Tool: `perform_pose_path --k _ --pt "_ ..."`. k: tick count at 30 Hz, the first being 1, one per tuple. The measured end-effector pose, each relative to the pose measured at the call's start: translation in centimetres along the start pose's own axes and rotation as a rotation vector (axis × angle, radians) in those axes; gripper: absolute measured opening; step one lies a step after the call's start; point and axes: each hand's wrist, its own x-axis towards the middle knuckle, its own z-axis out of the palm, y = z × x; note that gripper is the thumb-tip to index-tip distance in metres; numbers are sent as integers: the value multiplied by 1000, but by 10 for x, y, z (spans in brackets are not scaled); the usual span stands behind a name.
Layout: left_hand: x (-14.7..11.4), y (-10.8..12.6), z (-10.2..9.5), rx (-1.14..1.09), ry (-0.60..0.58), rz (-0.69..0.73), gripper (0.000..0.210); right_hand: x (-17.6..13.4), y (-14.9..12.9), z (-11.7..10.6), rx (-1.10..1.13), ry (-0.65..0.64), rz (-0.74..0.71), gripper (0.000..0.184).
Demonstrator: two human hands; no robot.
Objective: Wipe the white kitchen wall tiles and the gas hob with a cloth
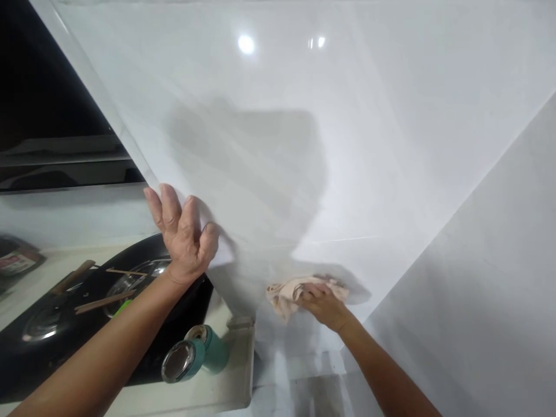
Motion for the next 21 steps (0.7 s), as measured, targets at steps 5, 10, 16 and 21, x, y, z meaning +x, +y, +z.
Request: perform_pose_path --k 5,10,16,21 --pt "-4 -4 3 -18 4 -60 68 70 81 -79 -268 469 202 34" --pt "1 -5 4 -32 57 -11 67 125 150 -149 -396 750 499 62" --pt "4 -3 2 15 52 40 74 60 140 -95 -241 846 1075 72" --pt "5 -3 3 48 65 72 72 -17 72 1 124 800 1665 90"
